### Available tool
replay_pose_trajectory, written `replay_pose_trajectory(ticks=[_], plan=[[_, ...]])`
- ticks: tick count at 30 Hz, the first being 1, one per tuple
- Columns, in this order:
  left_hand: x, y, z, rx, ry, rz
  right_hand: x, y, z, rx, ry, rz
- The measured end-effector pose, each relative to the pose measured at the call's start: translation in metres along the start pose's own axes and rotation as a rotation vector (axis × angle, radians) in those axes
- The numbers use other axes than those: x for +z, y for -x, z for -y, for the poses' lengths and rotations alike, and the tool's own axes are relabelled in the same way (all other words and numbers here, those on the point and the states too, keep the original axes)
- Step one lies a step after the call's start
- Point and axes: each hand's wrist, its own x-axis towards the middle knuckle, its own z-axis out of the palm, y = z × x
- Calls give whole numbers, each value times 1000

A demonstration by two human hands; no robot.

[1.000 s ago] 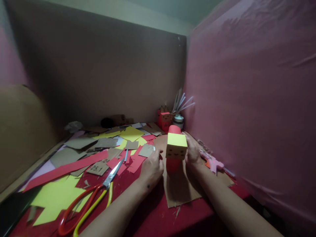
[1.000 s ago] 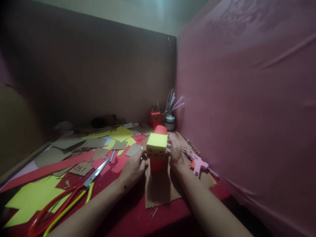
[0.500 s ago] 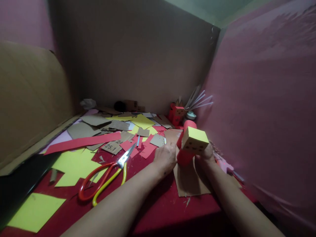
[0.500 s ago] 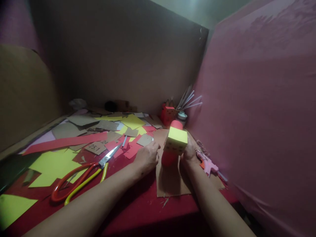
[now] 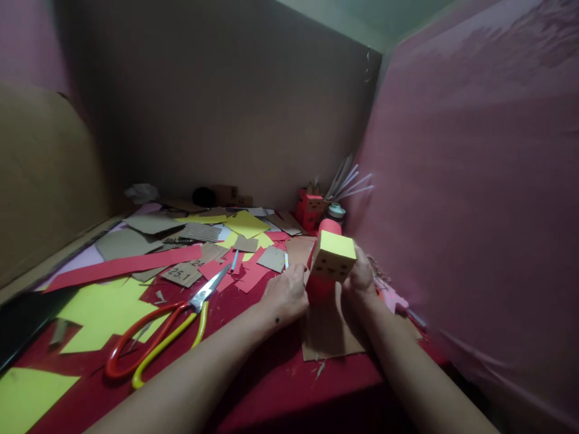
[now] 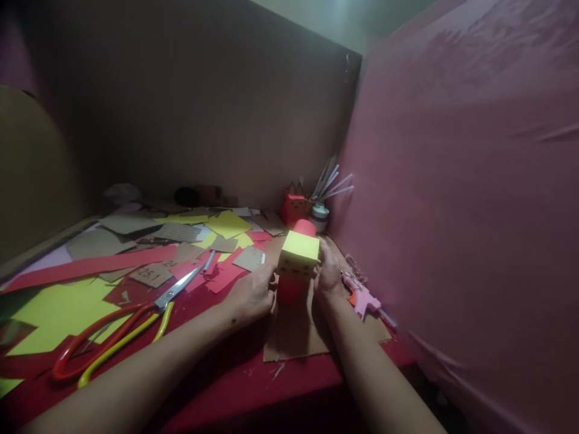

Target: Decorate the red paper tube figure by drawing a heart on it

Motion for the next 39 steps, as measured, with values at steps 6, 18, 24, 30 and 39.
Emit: replay_pose_trajectory(ticks=[6,18,24,30,39], plan=[[0,2,-2,12,59,33,4,1,-1,38,-6,-4],[12,2,2,32,61,-24,15,11,3,108,-28,47],[18,3,0,43,0,-76,14,3,-2,104,-33,16],[17,5,-3,35,-53,-64,16,7,0,72,-26,83],[8,6,-10,-6,-69,16,18,12,6,65,-11,94]])
